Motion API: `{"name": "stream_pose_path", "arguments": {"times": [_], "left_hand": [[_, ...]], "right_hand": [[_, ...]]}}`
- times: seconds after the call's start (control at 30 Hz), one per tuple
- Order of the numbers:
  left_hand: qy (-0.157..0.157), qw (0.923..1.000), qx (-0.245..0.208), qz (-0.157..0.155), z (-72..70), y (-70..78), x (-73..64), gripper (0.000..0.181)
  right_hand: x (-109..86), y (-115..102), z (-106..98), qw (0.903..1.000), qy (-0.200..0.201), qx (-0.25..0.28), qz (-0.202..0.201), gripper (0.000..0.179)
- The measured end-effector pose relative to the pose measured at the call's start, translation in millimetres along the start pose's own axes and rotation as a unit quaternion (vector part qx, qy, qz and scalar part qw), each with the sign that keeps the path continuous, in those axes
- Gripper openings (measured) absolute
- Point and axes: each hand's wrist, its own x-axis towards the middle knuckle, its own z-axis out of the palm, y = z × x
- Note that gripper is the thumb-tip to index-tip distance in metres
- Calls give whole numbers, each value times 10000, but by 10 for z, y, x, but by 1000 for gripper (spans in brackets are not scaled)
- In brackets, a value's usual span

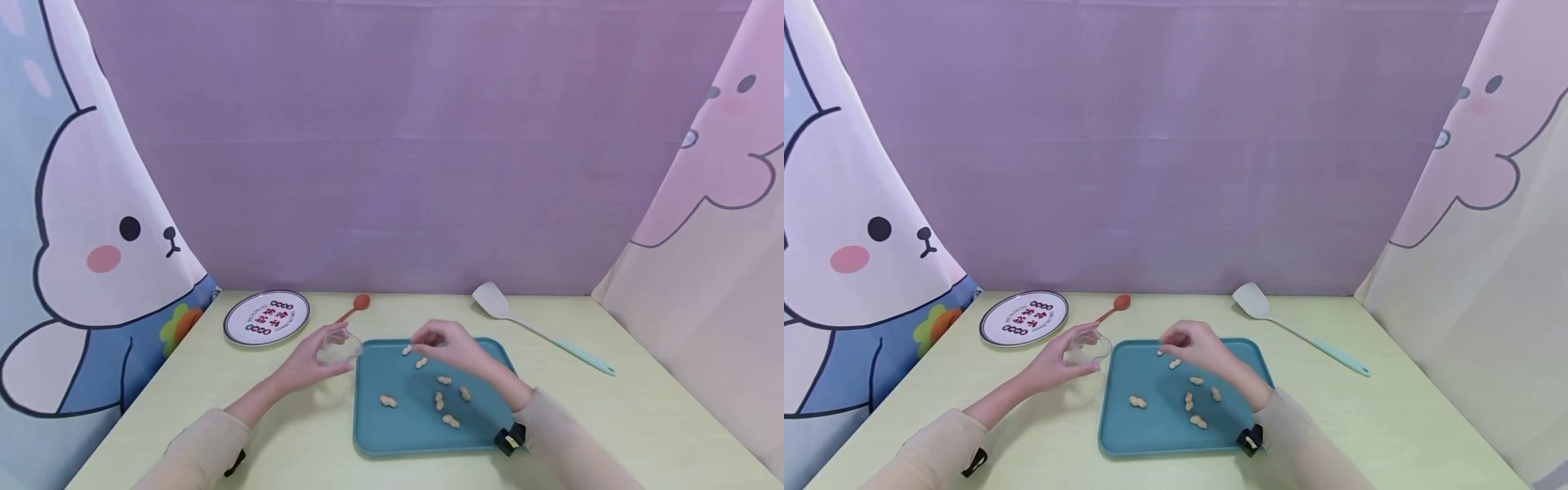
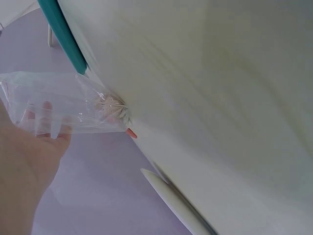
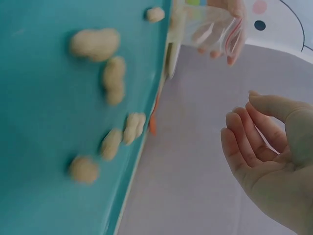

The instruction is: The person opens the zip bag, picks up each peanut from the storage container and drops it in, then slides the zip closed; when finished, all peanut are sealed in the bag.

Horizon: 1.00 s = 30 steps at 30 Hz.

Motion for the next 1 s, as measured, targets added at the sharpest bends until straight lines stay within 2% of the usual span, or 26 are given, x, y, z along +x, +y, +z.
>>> {"name": "stream_pose_path", "arguments": {"times": [0.3, 0.47, 0.73, 1.0], "left_hand": [[-61, 10000, -48, -3, 12, -14, 2, 74], [-52, 10000, -37, -60, 7, 9, 16, 74], [-41, 10000, 3, -39, 7, 12, 5, 74], [27, 10000, 22, 70, 7, 6, 0, 73]], "right_hand": [[-331, 193, -163, 9989, 84, -423, 175, 11], [-488, 340, -237, 9985, 42, -450, 295, 13], [-716, 517, -309, 9944, -444, -559, 786, 23], [-741, 553, -317, 9915, -812, -444, 919, 20]]}}
